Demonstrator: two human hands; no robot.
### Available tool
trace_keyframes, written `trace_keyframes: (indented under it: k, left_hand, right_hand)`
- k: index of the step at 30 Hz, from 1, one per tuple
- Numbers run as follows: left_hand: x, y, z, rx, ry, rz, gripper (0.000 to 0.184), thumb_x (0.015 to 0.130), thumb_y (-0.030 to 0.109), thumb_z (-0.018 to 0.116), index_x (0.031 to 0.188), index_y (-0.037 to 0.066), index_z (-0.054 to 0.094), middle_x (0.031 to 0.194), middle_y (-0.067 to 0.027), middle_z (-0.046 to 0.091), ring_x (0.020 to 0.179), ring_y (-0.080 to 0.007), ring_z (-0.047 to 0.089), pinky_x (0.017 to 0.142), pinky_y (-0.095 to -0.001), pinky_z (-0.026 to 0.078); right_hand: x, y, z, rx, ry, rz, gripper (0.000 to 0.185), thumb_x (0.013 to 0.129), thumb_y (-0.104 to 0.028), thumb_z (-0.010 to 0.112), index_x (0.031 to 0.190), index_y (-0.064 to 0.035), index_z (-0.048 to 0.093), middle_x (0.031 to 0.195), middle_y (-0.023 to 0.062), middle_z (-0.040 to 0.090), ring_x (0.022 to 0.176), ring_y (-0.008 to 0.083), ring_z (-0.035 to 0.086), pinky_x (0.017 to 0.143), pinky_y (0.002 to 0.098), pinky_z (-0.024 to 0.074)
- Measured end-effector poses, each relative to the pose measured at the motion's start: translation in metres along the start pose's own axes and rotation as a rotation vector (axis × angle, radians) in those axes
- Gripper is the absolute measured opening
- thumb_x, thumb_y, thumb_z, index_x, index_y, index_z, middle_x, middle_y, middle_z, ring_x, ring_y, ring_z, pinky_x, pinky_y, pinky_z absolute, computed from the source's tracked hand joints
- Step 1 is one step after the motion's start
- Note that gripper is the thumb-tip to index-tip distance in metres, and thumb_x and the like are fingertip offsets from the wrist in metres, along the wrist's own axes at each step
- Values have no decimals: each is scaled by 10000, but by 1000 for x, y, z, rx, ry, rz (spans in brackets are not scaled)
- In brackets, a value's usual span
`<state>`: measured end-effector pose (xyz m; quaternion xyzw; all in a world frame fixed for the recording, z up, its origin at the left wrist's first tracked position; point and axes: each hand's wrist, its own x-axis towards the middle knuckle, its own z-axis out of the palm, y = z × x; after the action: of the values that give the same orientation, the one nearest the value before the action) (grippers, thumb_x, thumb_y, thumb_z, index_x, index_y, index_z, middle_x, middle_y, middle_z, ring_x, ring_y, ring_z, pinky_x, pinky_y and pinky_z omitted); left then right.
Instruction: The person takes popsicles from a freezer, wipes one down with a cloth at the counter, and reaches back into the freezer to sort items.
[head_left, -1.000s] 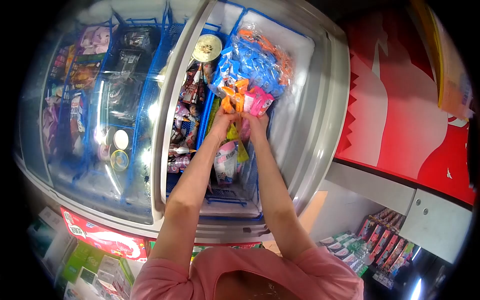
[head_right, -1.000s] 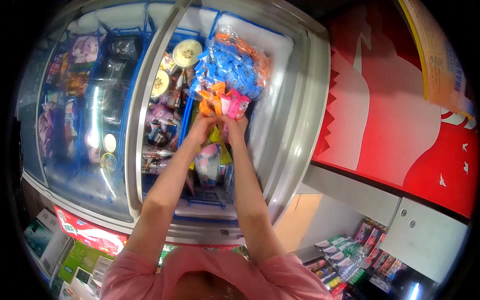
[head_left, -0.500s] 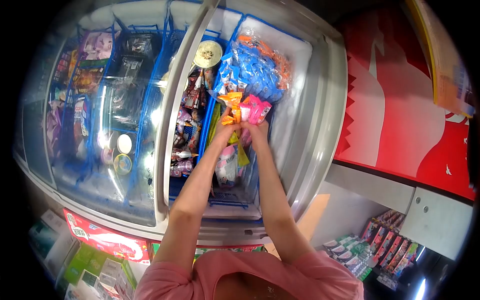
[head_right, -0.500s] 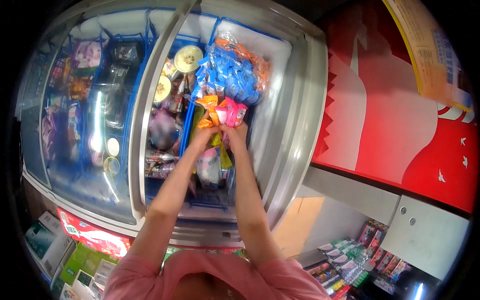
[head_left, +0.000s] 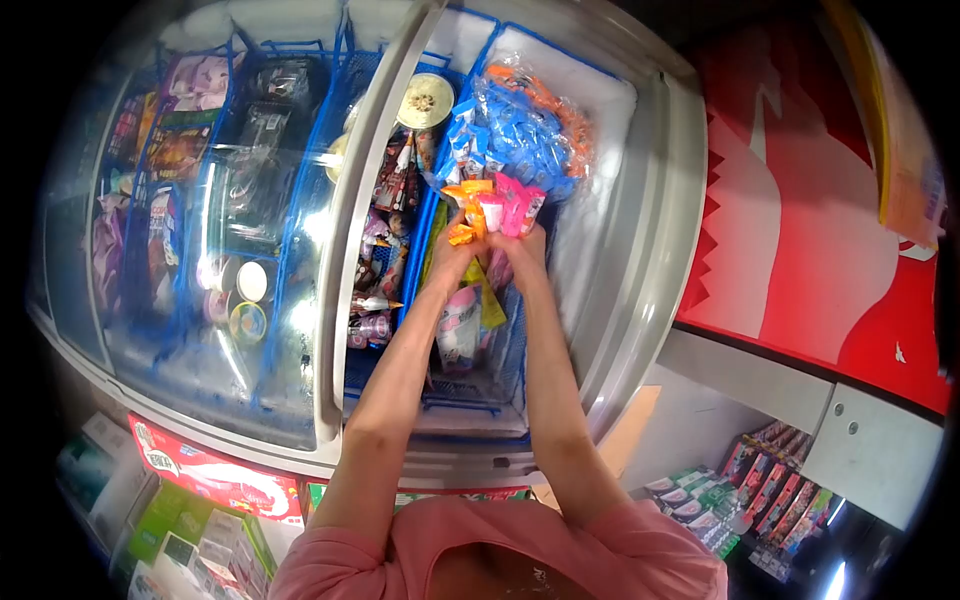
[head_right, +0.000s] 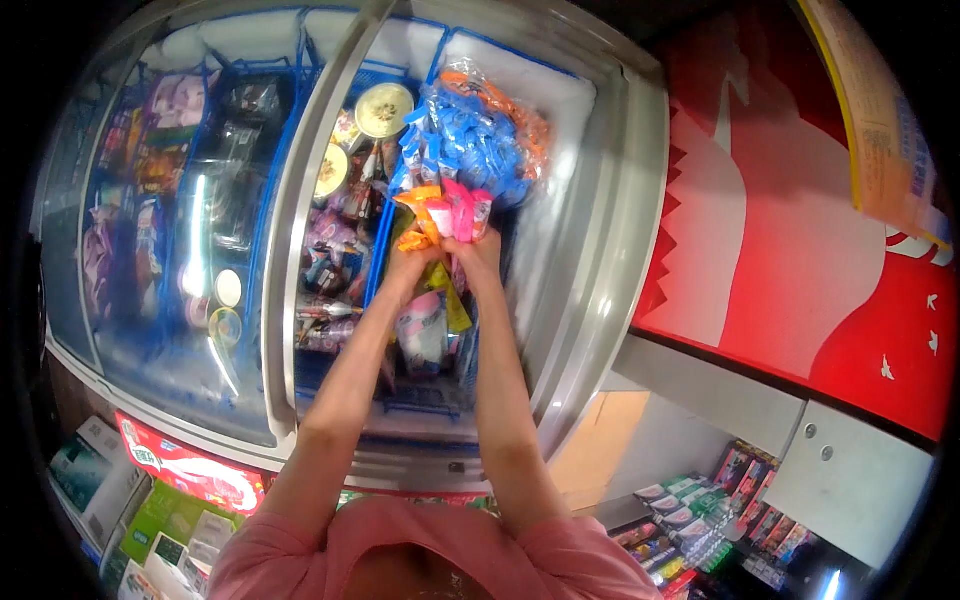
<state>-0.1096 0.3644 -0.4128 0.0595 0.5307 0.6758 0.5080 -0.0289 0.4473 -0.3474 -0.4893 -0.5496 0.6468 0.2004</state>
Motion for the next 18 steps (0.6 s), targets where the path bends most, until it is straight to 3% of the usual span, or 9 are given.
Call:
trace_keyframes:
  k: [6,9,12,14,18]
  left_hand:
    - [-5,18,13,-49,186,67,336,738,17,674,1065,9,596,944,-54,654,825,-128,606,731,-264,476]
    - [-3,21,18,22,282,63,350,726,35,708,1057,9,600,952,-61,655,833,-129,609,726,-268,479]
    - [0,23,21,-14,320,0,391,706,45,742,1066,9,594,968,-64,656,833,-139,616,732,-268,484]
    - [3,22,23,-45,336,32,402,703,41,745,1072,9,590,972,-64,656,825,-142,619,731,-267,487]
    - [5,19,23,-121,345,41,392,701,4,743,1061,23,588,973,-60,657,807,-151,628,723,-277,497]
  right_hand:
    - [8,5,19,40,77,-225,284,652,12,666,930,-13,618,884,18,636,755,98,577,686,261,467]
    - [12,19,20,142,195,-325,262,678,1,679,932,-13,617,880,11,630,751,104,576,699,270,471]
    - [10,25,18,10,229,-399,288,694,2,685,967,-9,596,905,19,620,779,113,575,723,275,471]
    - [13,26,23,21,426,-483,342,686,30,684,1005,-6,567,938,31,607,811,115,568,747,274,466]
    - [-1,24,14,-31,542,-451,360,687,44,689,1014,-14,550,963,41,596,823,118,561,750,272,462]
